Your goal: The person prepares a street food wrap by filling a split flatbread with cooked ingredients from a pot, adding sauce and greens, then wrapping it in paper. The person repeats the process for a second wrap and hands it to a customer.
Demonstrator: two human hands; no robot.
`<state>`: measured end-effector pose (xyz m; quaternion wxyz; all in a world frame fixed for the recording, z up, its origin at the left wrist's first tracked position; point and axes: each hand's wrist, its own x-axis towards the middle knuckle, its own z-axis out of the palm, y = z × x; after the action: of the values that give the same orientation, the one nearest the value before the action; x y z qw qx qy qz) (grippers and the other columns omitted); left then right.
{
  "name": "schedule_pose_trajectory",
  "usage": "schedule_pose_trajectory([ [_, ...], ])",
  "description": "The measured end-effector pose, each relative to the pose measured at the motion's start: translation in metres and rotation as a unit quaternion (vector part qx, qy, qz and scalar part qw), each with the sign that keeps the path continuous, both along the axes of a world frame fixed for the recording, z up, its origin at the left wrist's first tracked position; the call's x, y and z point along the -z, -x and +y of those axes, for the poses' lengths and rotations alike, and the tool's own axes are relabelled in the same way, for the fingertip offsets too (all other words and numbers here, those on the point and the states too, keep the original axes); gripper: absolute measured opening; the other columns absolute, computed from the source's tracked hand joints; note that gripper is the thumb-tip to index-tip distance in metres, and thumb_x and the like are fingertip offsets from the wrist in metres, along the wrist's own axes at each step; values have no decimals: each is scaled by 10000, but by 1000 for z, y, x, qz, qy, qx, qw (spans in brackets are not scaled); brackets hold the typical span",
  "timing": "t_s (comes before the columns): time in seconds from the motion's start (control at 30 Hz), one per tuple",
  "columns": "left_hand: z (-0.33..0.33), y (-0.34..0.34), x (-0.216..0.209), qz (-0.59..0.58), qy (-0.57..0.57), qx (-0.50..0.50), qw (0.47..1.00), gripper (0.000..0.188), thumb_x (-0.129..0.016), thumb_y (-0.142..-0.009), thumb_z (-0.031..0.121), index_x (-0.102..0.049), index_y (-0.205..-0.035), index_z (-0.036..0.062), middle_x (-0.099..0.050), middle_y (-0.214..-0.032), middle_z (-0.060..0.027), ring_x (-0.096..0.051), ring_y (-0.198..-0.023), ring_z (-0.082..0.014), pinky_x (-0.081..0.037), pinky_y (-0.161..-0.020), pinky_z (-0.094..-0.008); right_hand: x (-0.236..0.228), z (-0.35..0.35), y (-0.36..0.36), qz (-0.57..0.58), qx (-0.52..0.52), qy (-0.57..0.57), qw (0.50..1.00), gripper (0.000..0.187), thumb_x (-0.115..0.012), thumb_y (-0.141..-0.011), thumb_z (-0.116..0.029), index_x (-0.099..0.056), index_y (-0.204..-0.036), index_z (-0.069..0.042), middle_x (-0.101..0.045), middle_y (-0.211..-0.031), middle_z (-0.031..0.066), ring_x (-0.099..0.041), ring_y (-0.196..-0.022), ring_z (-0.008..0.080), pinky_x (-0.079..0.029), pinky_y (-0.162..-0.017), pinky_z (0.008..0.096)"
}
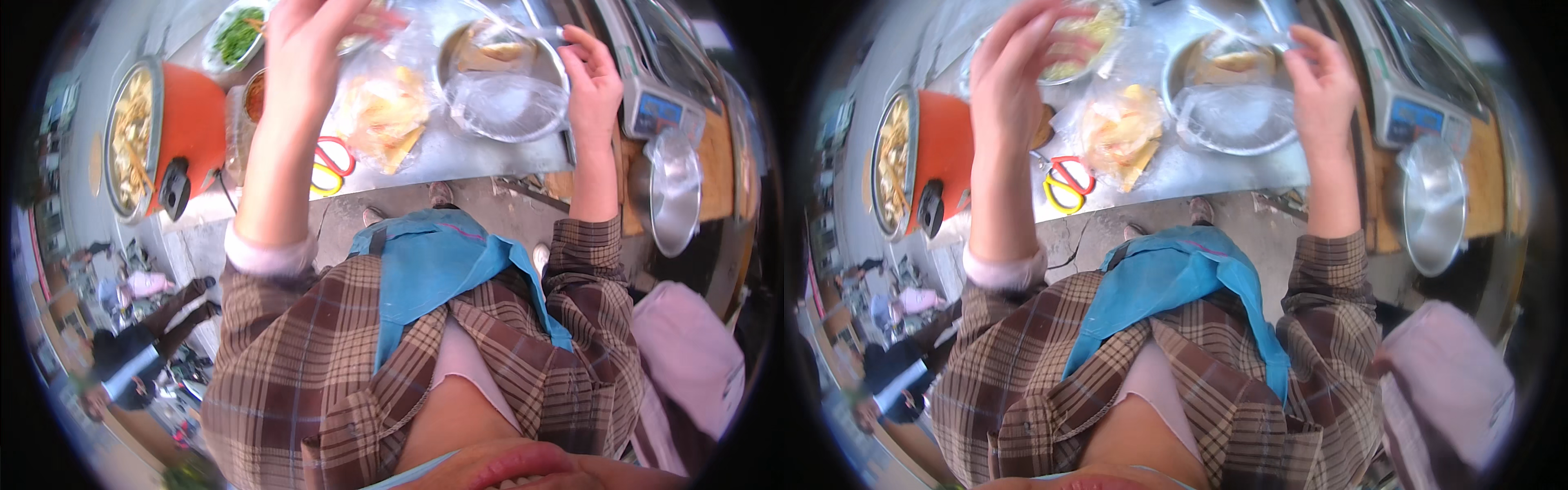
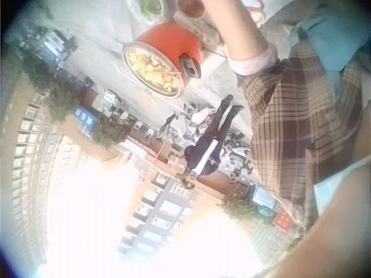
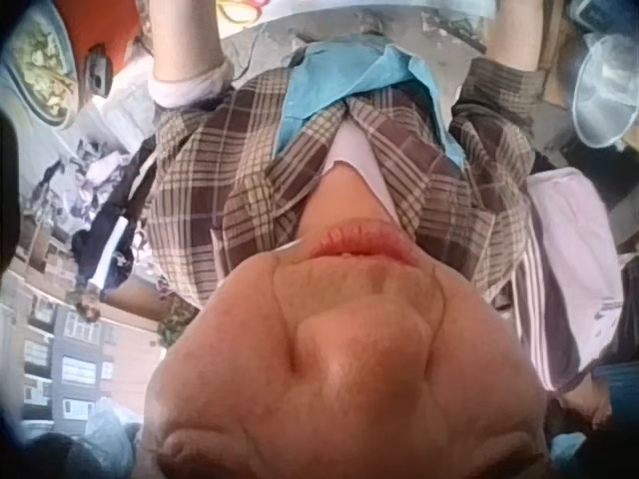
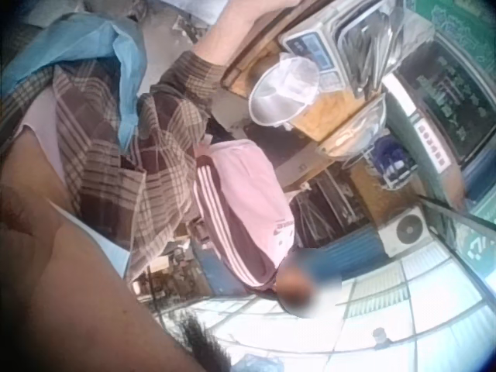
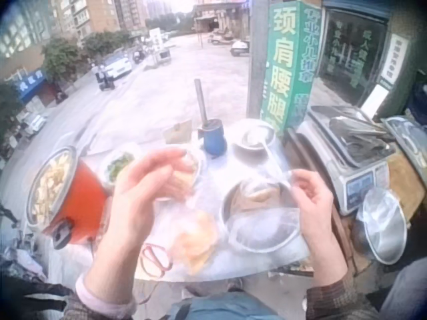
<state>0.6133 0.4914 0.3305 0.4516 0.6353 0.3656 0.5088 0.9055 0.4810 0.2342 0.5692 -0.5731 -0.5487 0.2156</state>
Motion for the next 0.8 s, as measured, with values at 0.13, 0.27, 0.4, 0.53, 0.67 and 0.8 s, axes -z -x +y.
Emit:
schedule_pose_trajectory([
  [0.13,-63,5,46,-42,286,98,952,215,-556,-839,102,-591,-1018,-10,-648,-875,-105,-617,-720,-150,-495,-646,-262,4,-50,3,-53,55,35,996,195,-604,-796,-25,-628,-989,-35,-618,-897,28,-558,-756,93,-444,-676,218],
  [0.27,-115,1,103,-7,509,120,852,227,-520,-859,97,-561,-1069,19,-634,-889,-75,-595,-742,-130,-480,-684,-251,15,-94,11,-152,54,89,983,102,-607,-796,-12,-622,-894,-38,-603,-843,20,-531,-708,87,-421,-602,219],
  [0.4,-143,14,137,-22,487,167,857,225,-514,-871,138,-566,-1056,21,-622,-876,-63,-589,-708,-126,-463,-649,-232,19,-125,64,-96,-13,102,990,72,-617,-781,-5,-620,-850,-26,-590,-739,69,-546,-625,142,-406,-542,254],
  [0.53,-149,39,149,-20,482,170,859,163,-514,-888,176,-584,-936,36,-587,-755,-24,-548,-636,-93,-436,-585,-216,28,-138,134,-35,-165,120,978,24,-605,-806,0,-619,-826,-1,-582,-689,57,-518,-583,106,-416,-543,244],
  [0.67,-166,58,152,-22,422,-8,906,145,-551,-877,163,-577,-798,45,-532,-644,26,-483,-576,-56,-395,-529,-195,33,-136,167,-71,-219,251,940,27,-618,-788,-10,-597,-781,5,-606,-727,98,-565,-596,214,-455,-545,301],
  [0.8,-169,90,150,-28,285,-181,941,48,-577,-854,88,-566,-824,52,-542,-780,29,-477,-715,-43,-404,-622,-204,22,-134,187,-110,-182,99,972,49,-601,-796,-39,-589,-790,9,-598,-747,123,-578,-620,263,-459,-550,338],
])
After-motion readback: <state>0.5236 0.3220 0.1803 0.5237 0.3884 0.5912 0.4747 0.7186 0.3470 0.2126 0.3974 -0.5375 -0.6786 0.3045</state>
